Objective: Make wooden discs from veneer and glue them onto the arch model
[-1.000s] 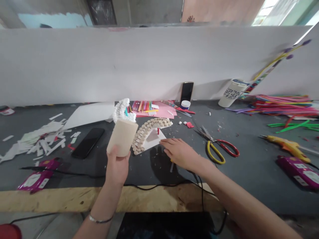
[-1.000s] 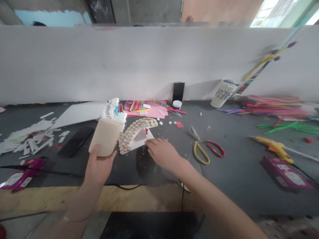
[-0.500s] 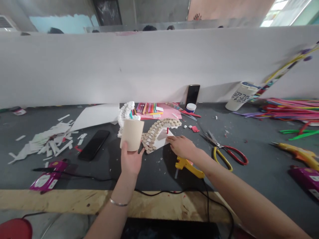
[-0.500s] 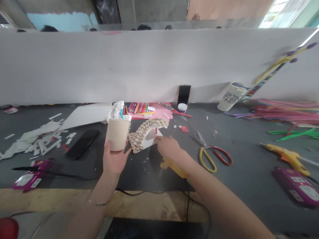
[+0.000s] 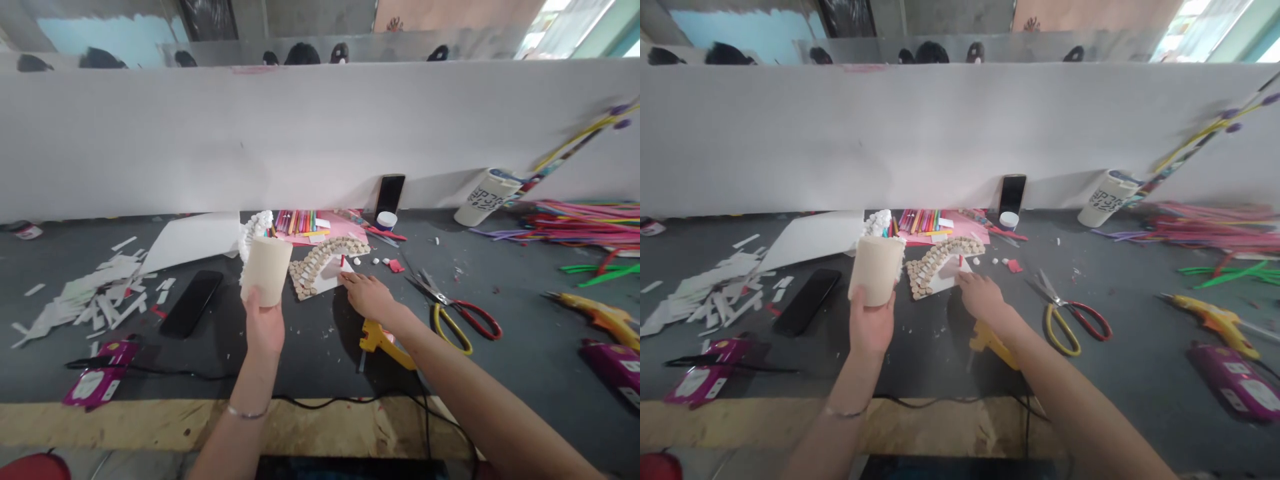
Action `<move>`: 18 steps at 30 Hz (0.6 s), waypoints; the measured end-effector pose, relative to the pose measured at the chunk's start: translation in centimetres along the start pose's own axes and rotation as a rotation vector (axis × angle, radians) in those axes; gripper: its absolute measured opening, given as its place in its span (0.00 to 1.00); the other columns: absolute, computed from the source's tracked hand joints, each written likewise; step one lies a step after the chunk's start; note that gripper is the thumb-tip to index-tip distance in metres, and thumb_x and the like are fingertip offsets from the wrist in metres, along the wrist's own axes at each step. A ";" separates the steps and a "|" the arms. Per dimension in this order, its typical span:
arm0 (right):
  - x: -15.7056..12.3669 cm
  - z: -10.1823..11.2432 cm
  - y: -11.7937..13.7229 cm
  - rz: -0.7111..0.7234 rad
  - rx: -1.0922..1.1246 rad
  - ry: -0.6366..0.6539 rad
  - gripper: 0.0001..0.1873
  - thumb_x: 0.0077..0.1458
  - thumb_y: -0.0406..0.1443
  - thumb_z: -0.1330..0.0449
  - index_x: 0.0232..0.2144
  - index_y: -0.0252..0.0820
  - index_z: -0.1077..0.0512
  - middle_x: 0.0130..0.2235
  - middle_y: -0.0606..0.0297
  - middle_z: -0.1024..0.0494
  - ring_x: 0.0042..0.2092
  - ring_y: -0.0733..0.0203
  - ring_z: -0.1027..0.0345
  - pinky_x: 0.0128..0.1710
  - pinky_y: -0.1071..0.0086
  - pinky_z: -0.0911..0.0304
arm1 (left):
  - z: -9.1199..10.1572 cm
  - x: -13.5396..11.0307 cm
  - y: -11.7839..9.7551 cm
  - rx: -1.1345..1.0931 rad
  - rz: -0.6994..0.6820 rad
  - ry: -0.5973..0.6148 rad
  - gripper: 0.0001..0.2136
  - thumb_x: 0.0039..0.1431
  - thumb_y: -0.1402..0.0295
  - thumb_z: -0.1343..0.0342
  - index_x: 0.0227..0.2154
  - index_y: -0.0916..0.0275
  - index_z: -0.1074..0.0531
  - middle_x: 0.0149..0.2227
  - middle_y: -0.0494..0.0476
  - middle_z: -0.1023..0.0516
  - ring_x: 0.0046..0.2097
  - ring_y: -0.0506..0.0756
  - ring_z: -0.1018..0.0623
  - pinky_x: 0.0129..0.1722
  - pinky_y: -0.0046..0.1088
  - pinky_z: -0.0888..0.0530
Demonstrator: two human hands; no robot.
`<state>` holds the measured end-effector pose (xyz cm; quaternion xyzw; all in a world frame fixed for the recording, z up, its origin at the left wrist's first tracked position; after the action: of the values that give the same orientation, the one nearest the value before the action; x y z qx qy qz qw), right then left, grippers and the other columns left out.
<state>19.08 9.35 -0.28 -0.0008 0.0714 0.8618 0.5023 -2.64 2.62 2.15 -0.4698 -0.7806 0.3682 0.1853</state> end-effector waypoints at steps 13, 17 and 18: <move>-6.3 1.7 6.0 -0.025 1.566 -0.066 0.42 0.54 0.61 0.48 0.63 0.47 0.44 0.57 0.52 0.29 0.56 0.48 0.33 0.53 0.55 0.35 | 0.8 -5.9 0.0 0.575 -0.226 0.327 0.30 0.38 0.73 0.28 0.44 0.54 0.36 0.58 0.63 0.34 0.59 0.62 0.31 0.53 0.40 0.31; -5.8 0.2 7.8 -0.337 1.861 -0.155 0.41 0.48 0.64 0.46 0.56 0.46 0.35 0.55 0.52 0.27 0.55 0.44 0.32 0.54 0.52 0.37 | 0.4 -5.4 0.0 0.556 -0.094 0.492 0.23 0.39 0.68 0.28 0.39 0.57 0.30 0.56 0.65 0.32 0.58 0.66 0.32 0.54 0.43 0.33; -5.8 -0.1 7.8 -0.351 1.887 -0.144 0.41 0.47 0.63 0.45 0.55 0.45 0.33 0.54 0.51 0.26 0.55 0.43 0.32 0.54 0.51 0.37 | 0.3 -5.0 -0.3 0.534 -0.018 0.463 0.20 0.42 0.65 0.30 0.39 0.57 0.29 0.53 0.65 0.30 0.56 0.65 0.30 0.53 0.41 0.32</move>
<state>15.21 0.54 1.01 0.4460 0.7032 0.3599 0.4208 -0.50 -1.96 2.44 -0.4690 -0.5982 0.4414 0.4768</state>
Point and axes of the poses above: each hand's wrist, its own x-axis towards the middle knuckle, its own z-axis out of the back of the hand, y = z × x, the point moved 2 cm from there along x, towards the middle knuckle
